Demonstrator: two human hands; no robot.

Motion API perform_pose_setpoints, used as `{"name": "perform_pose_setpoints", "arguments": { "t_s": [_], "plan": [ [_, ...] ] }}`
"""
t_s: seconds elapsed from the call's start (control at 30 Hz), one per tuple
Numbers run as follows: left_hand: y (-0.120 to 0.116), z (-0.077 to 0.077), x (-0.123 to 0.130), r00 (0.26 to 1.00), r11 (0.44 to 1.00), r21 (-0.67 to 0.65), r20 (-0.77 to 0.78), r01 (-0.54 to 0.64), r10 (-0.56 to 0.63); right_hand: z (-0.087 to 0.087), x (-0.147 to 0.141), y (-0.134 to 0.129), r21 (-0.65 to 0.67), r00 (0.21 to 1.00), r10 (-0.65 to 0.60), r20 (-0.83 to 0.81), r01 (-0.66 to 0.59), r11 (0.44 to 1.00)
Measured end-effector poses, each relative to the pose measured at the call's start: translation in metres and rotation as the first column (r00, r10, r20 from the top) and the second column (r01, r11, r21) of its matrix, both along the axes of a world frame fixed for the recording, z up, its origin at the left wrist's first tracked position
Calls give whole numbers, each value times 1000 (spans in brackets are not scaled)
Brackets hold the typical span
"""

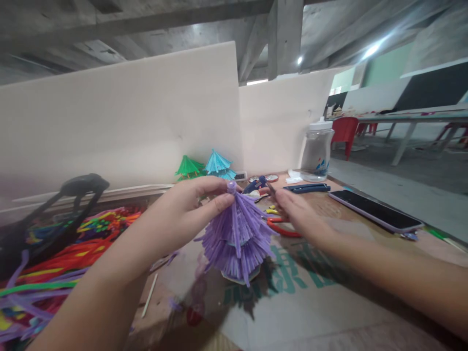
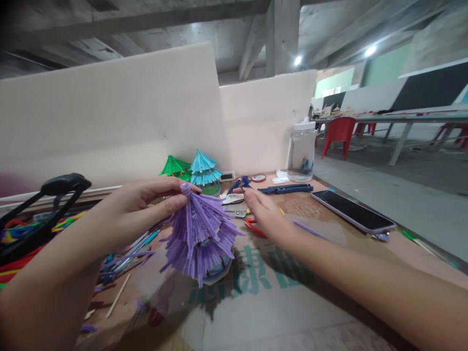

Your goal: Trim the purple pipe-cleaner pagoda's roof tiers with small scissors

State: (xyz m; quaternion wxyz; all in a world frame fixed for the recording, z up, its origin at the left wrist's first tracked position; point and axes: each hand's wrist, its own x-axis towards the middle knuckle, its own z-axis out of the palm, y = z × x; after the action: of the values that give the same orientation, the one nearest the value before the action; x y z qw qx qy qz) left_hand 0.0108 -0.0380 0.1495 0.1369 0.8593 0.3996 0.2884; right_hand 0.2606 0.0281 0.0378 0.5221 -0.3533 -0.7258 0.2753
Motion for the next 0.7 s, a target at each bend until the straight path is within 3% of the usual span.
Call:
{"name": "perform_pose_setpoints", "arguments": {
  "t_s": [0.07,0.1,0.17,0.2,0.27,0.33,0.43,0.53,0.7],
  "plan": [
    [4,0,-1,1000,1000,18,8,16,-16,24,12,-9,91,999,-31,41,27,995],
    [5,0,-2,1000,1000,20,11,17,-17,37,17,-16,270,987,-98,130,59,961],
    [5,0,-1,999,1000,21,25,19,-20,56,22,-34,608,928,-221,301,-8,794],
    [5,0,0,999,999,24,32,21,-22,63,22,-44,690,883,-280,377,-67,720],
    [4,0,3,998,999,38,46,31,-33,70,20,-61,811,817,-399,415,-133,570],
    [1,0,7,997,997,52,59,50,-54,69,17,-72,844,750,-481,453,-187,503],
    [-5,-1,11,996,995,84,65,51,-56,63,13,-75,860,681,-561,471,-211,465],
    [-10,-1,14,997,994,106,61,35,-42,61,12,-74,872,665,-591,456,-203,445],
    [-15,0,15,999,991,127,41,28,-33,62,13,-76,867,653,-597,467,-205,454]
  ]
}}
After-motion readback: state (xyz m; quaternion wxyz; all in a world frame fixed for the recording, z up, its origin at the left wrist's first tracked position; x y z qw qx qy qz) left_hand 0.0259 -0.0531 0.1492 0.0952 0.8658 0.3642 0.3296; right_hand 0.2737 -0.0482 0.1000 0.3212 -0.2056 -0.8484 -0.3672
